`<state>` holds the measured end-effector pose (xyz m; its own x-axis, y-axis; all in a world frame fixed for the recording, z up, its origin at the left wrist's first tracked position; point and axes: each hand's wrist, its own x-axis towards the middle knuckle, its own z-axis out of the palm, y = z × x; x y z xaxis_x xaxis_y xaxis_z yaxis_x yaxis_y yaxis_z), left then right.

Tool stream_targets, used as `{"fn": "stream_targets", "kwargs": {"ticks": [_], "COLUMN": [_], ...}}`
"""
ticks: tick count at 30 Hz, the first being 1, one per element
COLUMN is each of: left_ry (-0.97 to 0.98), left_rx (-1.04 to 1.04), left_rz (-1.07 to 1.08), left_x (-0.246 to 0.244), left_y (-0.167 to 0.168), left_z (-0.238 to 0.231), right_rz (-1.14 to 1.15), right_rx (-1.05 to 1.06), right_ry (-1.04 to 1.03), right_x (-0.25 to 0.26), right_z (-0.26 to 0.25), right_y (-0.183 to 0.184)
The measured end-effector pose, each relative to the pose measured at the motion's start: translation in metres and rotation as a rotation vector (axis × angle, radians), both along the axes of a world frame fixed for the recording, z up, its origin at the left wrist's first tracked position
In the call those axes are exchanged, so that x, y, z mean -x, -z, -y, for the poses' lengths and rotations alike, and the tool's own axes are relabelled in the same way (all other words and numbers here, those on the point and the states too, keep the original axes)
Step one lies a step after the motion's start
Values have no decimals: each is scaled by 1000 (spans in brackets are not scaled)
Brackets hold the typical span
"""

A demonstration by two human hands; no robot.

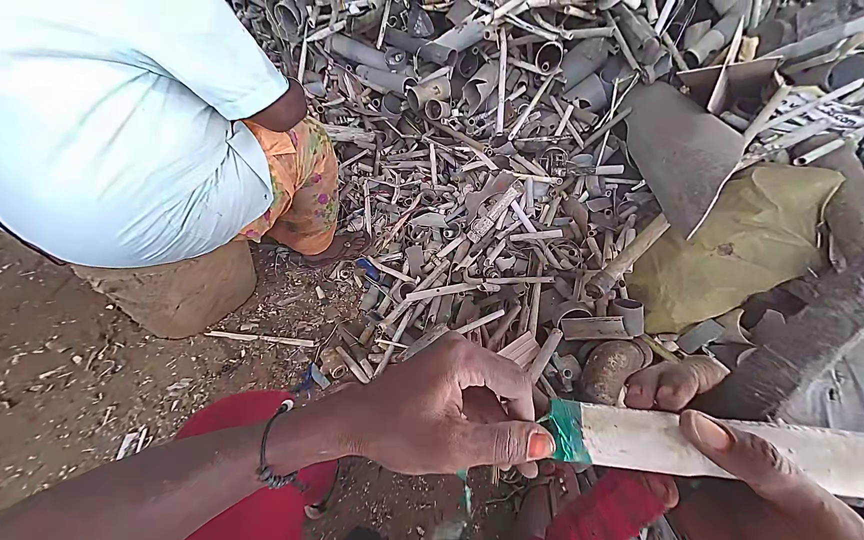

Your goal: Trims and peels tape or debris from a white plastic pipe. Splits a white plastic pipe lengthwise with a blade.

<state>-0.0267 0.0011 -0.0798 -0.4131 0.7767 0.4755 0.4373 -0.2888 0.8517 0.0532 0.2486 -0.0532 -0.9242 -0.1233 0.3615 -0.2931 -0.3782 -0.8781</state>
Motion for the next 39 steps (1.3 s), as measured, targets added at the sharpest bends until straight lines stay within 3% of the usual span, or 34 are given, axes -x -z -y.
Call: {"fn": "stream_targets", "kwargs": {"ticks": [8,15,17,21,23,26,28,30,31,32,34,35,37,39], "left_ry": [-237,-554,-572,-420,-407,-389,-188,86,119,11,-390,-468,-365,-194], "left_rx": [121,63,93,112,85,13,-9,61,142,223,427,514,565,567], "left_rz": [236,-209,-54,622,684,505,430,441,397,297,-10,-115,-118,17], "left_x": [-38,-35,-29,-30,-31,-26,-16,-3,2,5,6,8,7,1], "left_y": [3,12,11,-1,2,4,2,-1,-4,-6,-3,0,3,-2], "left_z": [1,-3,-5,-18,-20,-13,-2,12,17,21,17,13,4,-8], "right_rz": [86,-24,103,440,432,434,468,492,479,442,320,239,82,35], "right_rx": [-121,-184,-77,154,139,97,102,119,113,85,-81,-203,-408,-449], "right_ry": [35,35,-2,123,179,227,196,165,154,149,180,197,188,140], "right_x": [-10,-7,2,18,22,24,24,23,24,24,24,22,20,17], "right_z": [-2,-4,-2,4,1,3,5,7,7,6,6,7,13,23], "right_y": [-4,5,15,20,19,19,22,25,27,29,30,31,34,36]}}
